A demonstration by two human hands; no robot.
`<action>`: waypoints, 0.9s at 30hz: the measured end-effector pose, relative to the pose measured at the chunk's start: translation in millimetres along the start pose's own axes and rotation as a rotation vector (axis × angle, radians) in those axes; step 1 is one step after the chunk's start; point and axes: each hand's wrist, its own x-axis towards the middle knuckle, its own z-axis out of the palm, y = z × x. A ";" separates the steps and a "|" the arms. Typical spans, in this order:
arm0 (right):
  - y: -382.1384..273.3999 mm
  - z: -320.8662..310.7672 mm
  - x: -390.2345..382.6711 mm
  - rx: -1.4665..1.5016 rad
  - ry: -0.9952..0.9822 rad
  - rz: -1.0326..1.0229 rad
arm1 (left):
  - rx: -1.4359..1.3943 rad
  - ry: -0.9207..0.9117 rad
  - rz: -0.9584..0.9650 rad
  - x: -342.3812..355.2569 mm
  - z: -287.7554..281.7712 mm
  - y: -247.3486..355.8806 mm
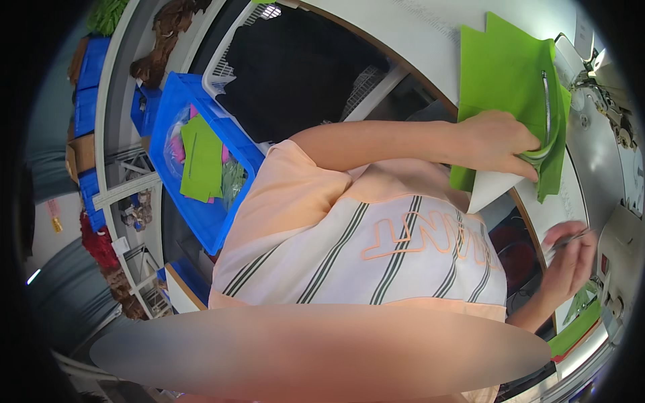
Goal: Sewing a metal zipper into a piece of green material using an industrial sewing machine.
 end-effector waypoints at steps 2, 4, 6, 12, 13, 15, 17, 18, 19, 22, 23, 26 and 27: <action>-15.4 29.5 -7.1 0.207 -0.188 0.368 | -0.067 0.033 0.043 2.1 2.2 -2.4; -2.6 60.2 4.5 0.401 -0.212 0.379 | -0.002 0.037 0.005 3.7 3.3 -6.9; 3.5 72.8 10.1 0.289 -0.145 0.436 | -0.032 0.046 0.009 4.4 3.2 -9.3; -1.4 74.5 7.3 0.618 -0.011 0.610 | -0.140 -0.006 -0.083 1.1 -8.5 -4.1; -4.4 73.1 5.0 0.603 0.029 0.628 | -0.223 -0.023 -0.129 1.2 -10.6 -2.4; -8.8 71.2 2.8 0.632 0.044 0.647 | -0.283 -0.009 -0.075 4.0 -11.6 2.6; -12.0 70.7 0.6 0.699 0.019 0.663 | -0.322 -0.068 -0.135 5.3 -12.1 7.1; -12.6 70.6 0.7 0.693 0.079 0.685 | -0.325 -0.059 -0.148 5.7 -12.6 8.7; -13.6 70.6 0.5 0.682 0.045 0.679 | -0.326 -0.096 -0.145 6.0 -12.7 10.6; -14.4 70.1 1.7 0.671 0.017 0.685 | -0.338 -0.090 -0.189 5.5 -13.9 13.0; -14.5 69.8 2.3 0.652 -0.014 0.697 | -0.306 -0.087 -0.186 5.5 -14.5 13.4; -14.5 69.4 4.6 0.634 -0.046 0.711 | -0.276 -0.079 -0.178 4.8 -13.8 14.4; -14.5 69.5 5.6 0.636 -0.059 0.683 | -0.275 -0.057 -0.160 4.6 -13.5 14.7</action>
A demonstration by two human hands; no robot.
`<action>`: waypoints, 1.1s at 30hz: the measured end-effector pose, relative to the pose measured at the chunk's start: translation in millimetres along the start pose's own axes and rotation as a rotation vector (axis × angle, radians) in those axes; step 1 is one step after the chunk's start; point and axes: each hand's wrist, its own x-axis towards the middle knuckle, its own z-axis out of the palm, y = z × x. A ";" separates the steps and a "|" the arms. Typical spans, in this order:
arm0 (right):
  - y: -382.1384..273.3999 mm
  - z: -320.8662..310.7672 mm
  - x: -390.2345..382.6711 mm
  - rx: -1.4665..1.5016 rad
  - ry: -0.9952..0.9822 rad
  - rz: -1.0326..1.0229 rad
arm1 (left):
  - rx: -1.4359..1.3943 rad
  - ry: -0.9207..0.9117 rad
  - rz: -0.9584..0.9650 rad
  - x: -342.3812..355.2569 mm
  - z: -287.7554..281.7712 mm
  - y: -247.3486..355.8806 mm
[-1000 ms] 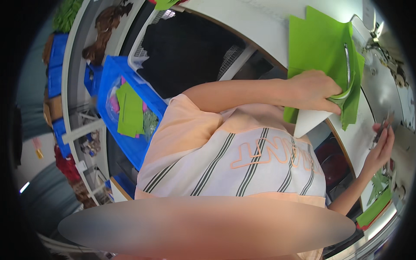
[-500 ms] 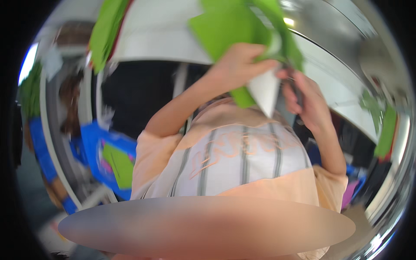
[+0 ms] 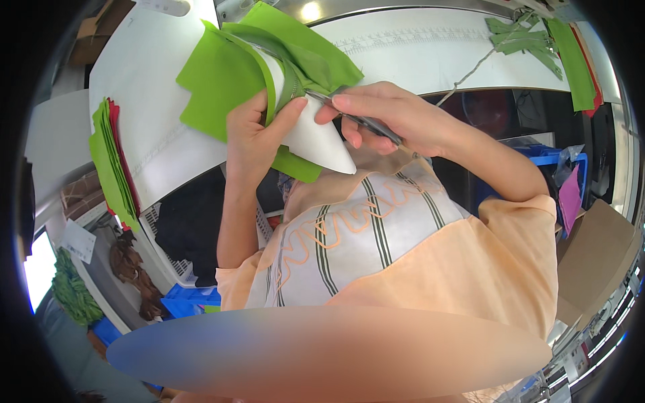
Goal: Sewing a metal zipper into a piece of green material using an industrial sewing machine.
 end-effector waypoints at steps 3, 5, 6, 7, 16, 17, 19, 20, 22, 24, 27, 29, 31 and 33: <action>-1.0 0.4 1.9 0.020 0.017 0.024 | 0.001 0.004 -0.006 -0.8 0.5 0.9; -1.2 0.4 2.9 0.021 0.041 0.032 | -0.004 -0.002 -0.016 -1.5 0.8 1.7; -1.1 0.5 3.5 0.030 0.015 0.003 | -0.014 0.016 0.008 -1.6 0.9 2.0; -0.7 0.7 4.1 0.023 0.043 0.028 | -0.006 0.006 -0.016 -1.5 0.8 2.3; 8.8 2.0 11.2 -0.152 0.113 -0.098 | -0.003 0.010 -0.035 -2.7 1.6 2.9; 8.8 1.5 11.5 -0.203 0.104 -0.106 | -0.004 0.011 -0.044 -2.9 1.5 2.8; 8.0 0.3 11.5 -0.255 0.094 -0.113 | -0.005 0.013 -0.054 -3.4 1.1 2.6; 7.2 -0.3 11.2 -0.252 0.089 -0.100 | -0.008 0.016 -0.047 -3.6 1.0 2.6; 5.7 -1.0 10.9 -0.250 0.084 -0.085 | -0.013 0.019 -0.041 -3.8 1.1 2.2; 4.6 -1.3 10.8 -0.209 0.058 -0.071 | -0.014 0.037 0.005 -3.9 1.6 1.6; 4.3 -1.9 11.3 -0.197 0.049 -0.079 | -0.060 0.040 0.009 -4.3 2.2 -0.3; 5.1 -2.6 12.0 -0.209 0.069 -0.063 | -0.027 0.017 -0.009 -3.4 0.1 -2.3; 6.4 -3.1 12.2 -0.215 0.059 -0.068 | -0.008 -0.001 -0.008 -2.6 -1.7 -4.1; 7.9 -3.0 12.5 -0.263 0.048 -0.127 | 0.025 0.003 0.028 -2.2 -2.2 -4.8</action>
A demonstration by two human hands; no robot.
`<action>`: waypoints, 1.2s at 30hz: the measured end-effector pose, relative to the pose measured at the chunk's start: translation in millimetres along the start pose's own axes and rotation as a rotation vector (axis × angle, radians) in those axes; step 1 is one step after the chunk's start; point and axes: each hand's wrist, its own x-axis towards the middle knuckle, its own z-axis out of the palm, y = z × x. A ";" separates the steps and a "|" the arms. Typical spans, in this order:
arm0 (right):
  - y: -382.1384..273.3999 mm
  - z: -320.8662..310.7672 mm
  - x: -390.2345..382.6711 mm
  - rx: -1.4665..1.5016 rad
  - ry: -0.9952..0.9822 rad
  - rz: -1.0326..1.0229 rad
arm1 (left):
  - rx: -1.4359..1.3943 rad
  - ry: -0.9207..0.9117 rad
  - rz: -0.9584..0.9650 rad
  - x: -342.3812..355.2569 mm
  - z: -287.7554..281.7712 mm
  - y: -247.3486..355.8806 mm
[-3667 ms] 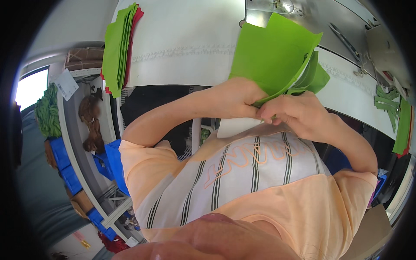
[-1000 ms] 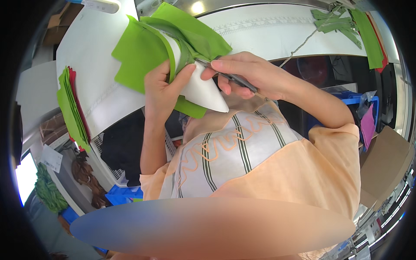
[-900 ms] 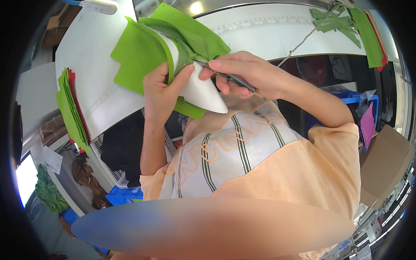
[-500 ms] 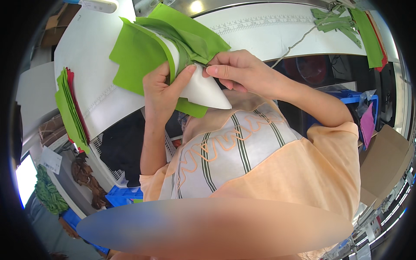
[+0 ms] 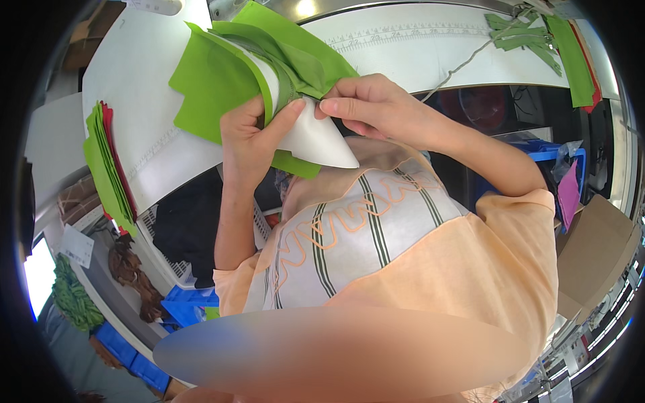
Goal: Sewing a metal zipper into a piece of green material using an industrial sewing machine.
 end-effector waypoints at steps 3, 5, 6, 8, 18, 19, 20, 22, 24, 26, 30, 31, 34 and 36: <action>1.1 0.1 1.3 0.005 0.004 -0.001 | -0.029 0.009 -0.030 -0.8 1.3 1.8; 0.6 -1.7 1.7 0.016 0.021 0.057 | -0.046 0.003 -0.053 -1.2 1.8 3.7; 0.1 -3.0 1.4 0.065 -0.019 0.023 | -0.066 0.016 -0.041 -1.4 1.6 4.4; -1.0 -4.9 -0.2 -0.029 -0.018 -0.091 | -0.048 0.010 -0.051 -1.4 0.1 5.1; -12.2 -22.2 -4.7 -0.832 0.103 -0.557 | -0.014 -0.127 0.026 -3.9 -26.4 8.8; -15.1 -40.0 -6.3 -0.621 0.235 -0.319 | -0.118 -0.154 -0.132 -8.3 -41.9 11.5; -12.8 -56.4 -1.1 -0.525 0.469 -0.391 | -0.151 -0.081 -0.272 -12.6 -51.9 11.4; -15.6 -102.3 -9.4 -0.531 0.730 -0.301 | -0.238 0.120 -0.361 -14.9 -73.7 7.8; -3.9 -125.2 -15.4 -0.622 0.679 -0.270 | -0.181 -0.047 -0.322 -18.1 -78.7 1.2; -2.0 -131.1 -15.0 -1.240 0.853 -0.334 | -0.104 -0.155 -0.299 -17.2 -75.6 -3.4; -24.2 -81.4 -5.5 -1.607 0.637 -0.754 | -0.079 -0.202 -0.261 -11.5 -59.3 2.1; -28.0 -60.8 0.6 -1.378 0.531 -0.896 | -0.050 -0.244 -0.241 -8.9 -56.2 4.7; -21.1 -0.6 7.8 -1.302 0.046 -0.915 | -0.046 -0.316 -0.197 -2.8 -49.4 8.4; -13.3 9.7 26.0 -1.225 0.056 -1.006 | -0.034 -0.302 -0.175 -2.1 -51.0 9.6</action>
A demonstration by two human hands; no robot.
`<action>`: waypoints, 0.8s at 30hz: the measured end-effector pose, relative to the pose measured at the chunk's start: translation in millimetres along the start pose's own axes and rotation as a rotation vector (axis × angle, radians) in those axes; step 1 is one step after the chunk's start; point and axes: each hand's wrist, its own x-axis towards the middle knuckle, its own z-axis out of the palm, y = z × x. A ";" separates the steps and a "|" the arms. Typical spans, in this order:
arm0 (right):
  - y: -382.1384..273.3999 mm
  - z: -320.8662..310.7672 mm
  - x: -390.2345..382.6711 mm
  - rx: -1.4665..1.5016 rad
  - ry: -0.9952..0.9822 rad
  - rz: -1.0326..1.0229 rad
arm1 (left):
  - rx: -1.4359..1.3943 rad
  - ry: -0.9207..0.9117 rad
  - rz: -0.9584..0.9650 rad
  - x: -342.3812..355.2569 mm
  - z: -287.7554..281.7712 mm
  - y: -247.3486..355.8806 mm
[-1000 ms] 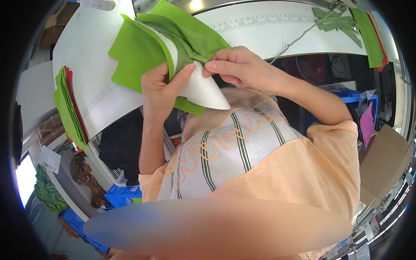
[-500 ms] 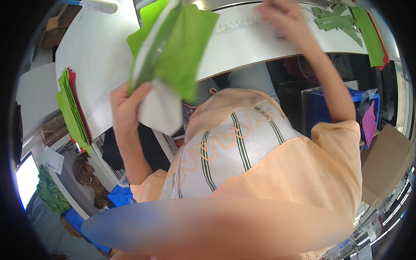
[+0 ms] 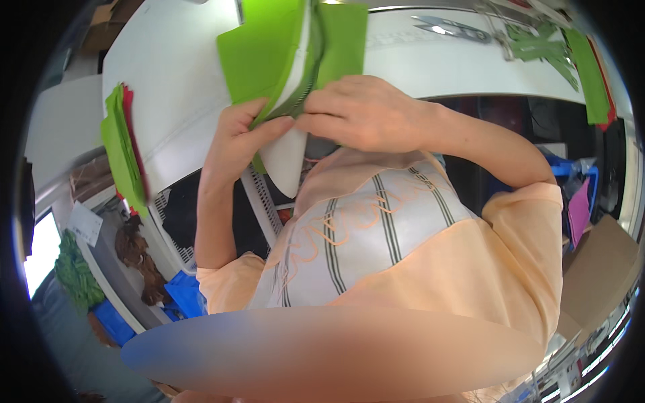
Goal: Sewing a metal zipper into a piece of green material using an industrial sewing machine.
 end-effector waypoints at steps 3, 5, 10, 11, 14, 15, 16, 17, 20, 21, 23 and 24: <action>13.6 12.1 0.3 0.061 0.004 -0.077 | -0.138 0.007 -0.140 -3.3 -5.0 -1.3; 20.3 12.2 -0.6 0.079 0.005 -0.084 | -0.106 -0.019 -0.057 -4.1 -11.1 -2.7; 17.3 12.3 18.5 0.537 -0.061 -0.060 | -0.061 -0.236 -0.044 3.6 -19.8 -4.0; 14.2 13.5 23.3 0.544 -0.024 -0.062 | -0.056 -0.227 -0.040 7.1 -18.7 -3.9; 10.2 12.0 34.4 0.350 -0.127 -0.249 | -0.091 -0.428 -0.021 15.1 -17.1 -2.3; 10.0 11.3 37.9 0.338 -0.165 -0.281 | -0.016 -0.466 -0.057 16.7 -18.2 -1.1; 7.5 10.2 38.2 0.349 -0.085 -0.250 | 0.058 -0.504 -0.094 18.5 -19.8 -0.5; 8.3 4.2 37.7 0.345 -0.072 -0.236 | 0.062 -0.501 -0.092 16.1 -23.9 0.3; 1.7 -9.1 27.4 0.298 -0.070 0.055 | -0.091 -0.503 -0.084 9.4 -36.7 0.1; -1.8 -8.7 24.4 0.282 -0.023 0.274 | -0.064 -0.476 -0.093 8.6 -39.2 -1.0; -6.0 -8.4 17.0 0.194 -0.019 0.405 | -0.039 -0.451 -0.104 7.3 -41.6 -2.8; -8.1 -4.3 14.9 0.157 0.013 0.478 | -0.022 -0.438 -0.084 7.9 -40.4 -3.1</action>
